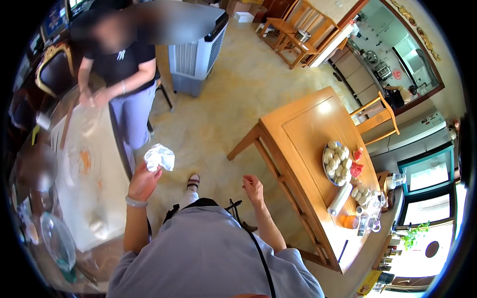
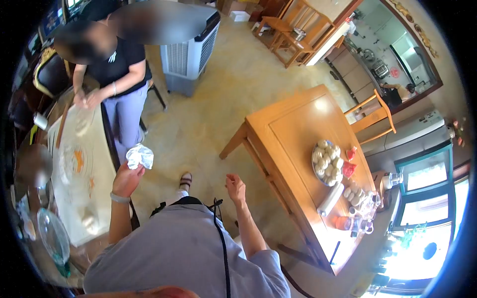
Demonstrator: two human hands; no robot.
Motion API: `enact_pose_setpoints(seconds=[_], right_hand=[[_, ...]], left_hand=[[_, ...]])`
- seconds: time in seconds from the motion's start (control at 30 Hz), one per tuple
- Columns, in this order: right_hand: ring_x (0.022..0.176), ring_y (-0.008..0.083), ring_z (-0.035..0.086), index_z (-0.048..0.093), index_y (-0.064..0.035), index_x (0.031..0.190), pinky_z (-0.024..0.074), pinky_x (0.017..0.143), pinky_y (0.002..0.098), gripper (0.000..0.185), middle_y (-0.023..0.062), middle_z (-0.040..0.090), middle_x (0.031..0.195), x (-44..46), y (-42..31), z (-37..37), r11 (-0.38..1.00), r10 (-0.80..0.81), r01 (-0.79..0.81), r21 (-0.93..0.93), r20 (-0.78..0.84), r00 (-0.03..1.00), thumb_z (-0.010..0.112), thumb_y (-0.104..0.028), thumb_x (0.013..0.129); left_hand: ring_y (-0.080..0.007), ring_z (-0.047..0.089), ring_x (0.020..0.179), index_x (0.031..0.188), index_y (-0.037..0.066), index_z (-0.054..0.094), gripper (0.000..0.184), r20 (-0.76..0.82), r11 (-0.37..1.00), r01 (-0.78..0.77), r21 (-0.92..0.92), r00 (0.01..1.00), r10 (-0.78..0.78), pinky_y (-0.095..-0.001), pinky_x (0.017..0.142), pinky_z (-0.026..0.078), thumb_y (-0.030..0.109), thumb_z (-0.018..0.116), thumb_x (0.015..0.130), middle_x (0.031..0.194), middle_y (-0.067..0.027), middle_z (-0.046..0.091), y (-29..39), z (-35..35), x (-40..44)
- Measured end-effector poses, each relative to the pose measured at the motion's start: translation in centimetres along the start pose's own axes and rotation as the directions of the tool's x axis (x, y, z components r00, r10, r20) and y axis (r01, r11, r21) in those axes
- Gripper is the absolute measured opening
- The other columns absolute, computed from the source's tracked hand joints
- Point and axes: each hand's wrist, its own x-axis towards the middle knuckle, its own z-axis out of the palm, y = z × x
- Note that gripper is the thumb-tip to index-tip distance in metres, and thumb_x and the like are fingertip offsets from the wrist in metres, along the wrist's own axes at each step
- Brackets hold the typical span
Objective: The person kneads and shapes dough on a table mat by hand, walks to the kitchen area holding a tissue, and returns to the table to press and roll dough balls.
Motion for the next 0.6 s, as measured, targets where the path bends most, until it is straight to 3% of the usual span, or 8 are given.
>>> enact_pose_setpoints(seconds=[0.17,0.27,0.4,0.43,0.53,0.6], right_hand=[[0.069,0.0134,0.064,0.062,-0.0011,0.103,0.0498,0.061,0.0257,0.023,0.007,0.066,0.086,10.8,-6.9,0.8,0.999,0.012,-0.009,-0.034,0.09,0.996,0.061,-0.016,0.086],[0.067,0.0125,0.062,0.062,-0.0012,0.103,0.0489,0.061,0.0249,0.022,0.0056,0.065,0.085,15.8,-9.5,0.0,0.995,0.007,-0.016,0.099,0.09,0.996,0.059,-0.016,0.087],[0.069,0.0119,0.06,0.062,-0.0026,0.104,0.0486,0.064,0.0238,0.021,0.0047,0.065,0.086,20.8,-10.6,-2.2,0.923,0.089,-0.073,0.377,-0.026,0.996,0.056,-0.017,0.09],[0.071,0.0113,0.06,0.061,-0.0026,0.105,0.0484,0.065,0.0235,0.021,0.0048,0.065,0.086,22.4,-10.4,-3.0,0.919,0.171,-0.137,0.369,-0.063,0.983,0.055,-0.015,0.09],[0.07,0.0107,0.059,0.061,-0.0021,0.106,0.0479,0.065,0.0232,0.021,0.0048,0.065,0.087,27.7,-10.3,-6.2,0.861,0.214,-0.108,0.497,-0.16,0.964,0.053,-0.015,0.09],[0.068,0.0102,0.058,0.061,-0.0021,0.103,0.0471,0.064,0.023,0.02,0.0043,0.064,0.085,32.7,-10.6,-8.2,0.859,0.238,-0.092,0.505,-0.233,0.943,0.051,-0.015,0.091]], left_hand=[[-0.013,0.055,0.094,0.113,0.008,0.058,0.033,0.071,0.999,-0.04,0.032,0.997,0.038,-0.0284,0.085,0.042,-0.003,0.057,0.082,0.105,-0.0014,0.06,4.4,4.2,11.7],[-0.0131,0.056,0.094,0.11,0.007,0.059,0.03,0.081,0.991,0.101,0.083,0.991,-0.108,-0.0279,0.084,0.042,-0.002,0.057,0.082,0.105,-0.0013,0.061,4.5,6.5,20.5],[-0.0141,0.056,0.096,0.111,0.006,0.059,0.031,0.187,0.962,0.231,0.144,0.948,-0.256,-0.0283,0.088,0.043,-0.004,0.056,0.081,0.108,-0.0028,0.061,4.4,12.3,30.7],[-0.0139,0.056,0.097,0.111,0.005,0.059,0.032,0.23,0.957,0.269,0.106,0.93,-0.287,-0.0282,0.088,0.043,-0.005,0.056,0.081,0.108,-0.0032,0.061,4.0,13.1,33.6],[-0.0173,0.058,0.098,0.114,0.009,0.057,0.036,0.299,0.952,0.247,0.181,0.908,-0.292,-0.0336,0.088,0.044,-0.004,0.059,0.081,0.108,-0.004,0.062,2.6,15.9,41.5],[-0.0148,0.057,0.097,0.113,0.007,0.057,0.035,0.158,0.925,0.314,0.215,0.923,-0.351,-0.0298,0.086,0.044,-0.005,0.057,0.081,0.107,-0.0033,0.061,1.7,18.4,45.8]])
